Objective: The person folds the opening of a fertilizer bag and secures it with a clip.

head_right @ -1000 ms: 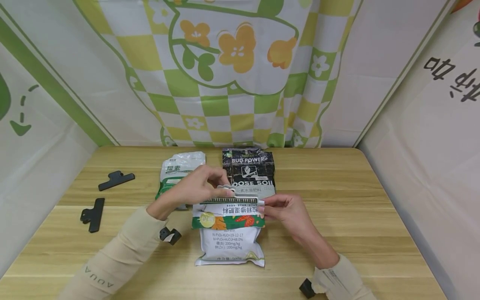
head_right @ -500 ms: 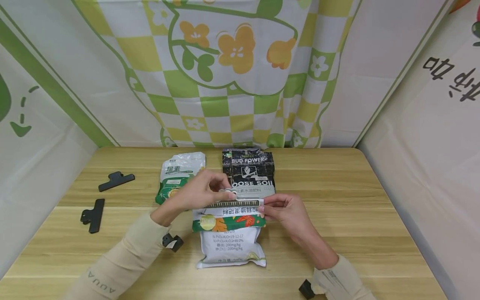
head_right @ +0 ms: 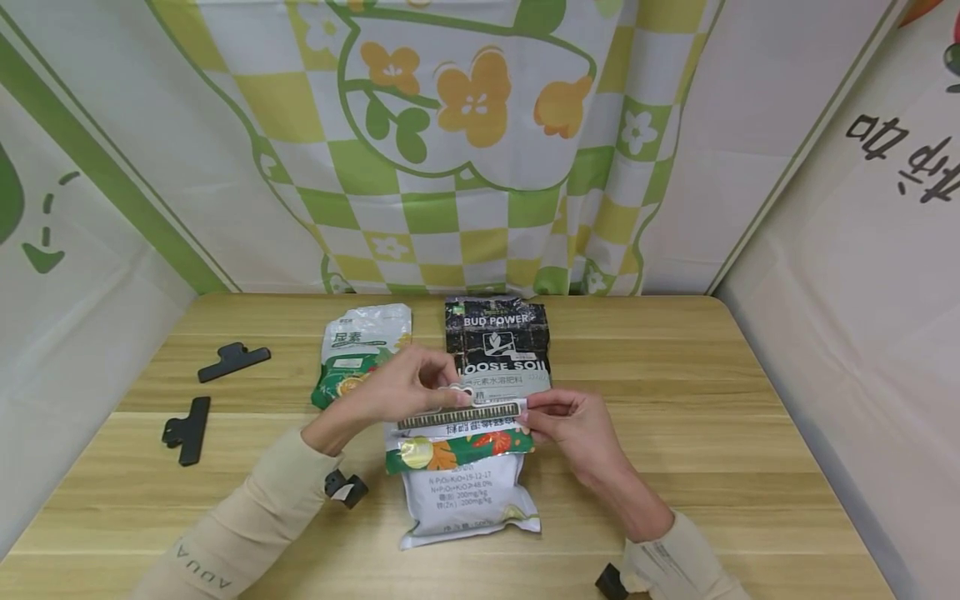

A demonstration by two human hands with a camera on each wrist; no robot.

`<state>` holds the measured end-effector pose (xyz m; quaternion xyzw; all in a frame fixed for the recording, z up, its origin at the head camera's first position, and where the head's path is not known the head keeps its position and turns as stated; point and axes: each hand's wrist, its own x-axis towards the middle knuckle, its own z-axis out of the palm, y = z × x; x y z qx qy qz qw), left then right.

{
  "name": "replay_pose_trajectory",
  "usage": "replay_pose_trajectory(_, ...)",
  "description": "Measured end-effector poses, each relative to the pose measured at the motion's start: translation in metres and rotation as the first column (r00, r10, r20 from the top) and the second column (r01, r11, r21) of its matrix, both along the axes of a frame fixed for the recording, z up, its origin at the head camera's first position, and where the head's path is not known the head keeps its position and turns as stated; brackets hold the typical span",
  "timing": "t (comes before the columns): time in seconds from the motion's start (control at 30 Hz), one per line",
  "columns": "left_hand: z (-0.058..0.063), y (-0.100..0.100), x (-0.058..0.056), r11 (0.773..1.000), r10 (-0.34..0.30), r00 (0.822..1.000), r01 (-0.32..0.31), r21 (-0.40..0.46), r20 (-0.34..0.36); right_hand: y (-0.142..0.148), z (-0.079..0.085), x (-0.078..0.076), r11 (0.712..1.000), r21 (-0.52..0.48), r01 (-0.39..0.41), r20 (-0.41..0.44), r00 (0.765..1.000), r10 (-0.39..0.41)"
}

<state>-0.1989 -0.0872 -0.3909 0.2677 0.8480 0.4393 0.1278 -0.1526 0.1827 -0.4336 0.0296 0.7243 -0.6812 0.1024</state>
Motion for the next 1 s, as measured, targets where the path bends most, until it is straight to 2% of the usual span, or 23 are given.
replay_pose_trajectory(0.2,-0.0026,0.0000,0.0007,1.000,0.011,1.000,-0.011,-0.017,-0.004,-0.0010,-0.0001,0.0002,1.000,-0.019,0.009,0.023,1.000,-0.009)
replay_pose_trajectory(0.5,-0.0057,-0.0002,0.0003,0.996,0.084,0.996,-0.083,-0.024,0.038,0.0004,0.0000,-0.0024,0.999,-0.009,-0.031,0.063,0.997,0.032)
replay_pose_trajectory(0.83,-0.0037,-0.0012,-0.0008,0.996,0.062,0.997,-0.059,-0.067,0.037,-0.0005,0.0008,-0.0025,0.999,-0.023,-0.035,0.056,0.998,0.037)
replay_pose_trajectory(1.0,-0.0048,-0.0004,0.0005,0.996,0.077,0.995,-0.073,-0.054,0.065,-0.0005,0.0003,-0.0026,0.999,-0.015,-0.033,0.069,0.997,0.034)
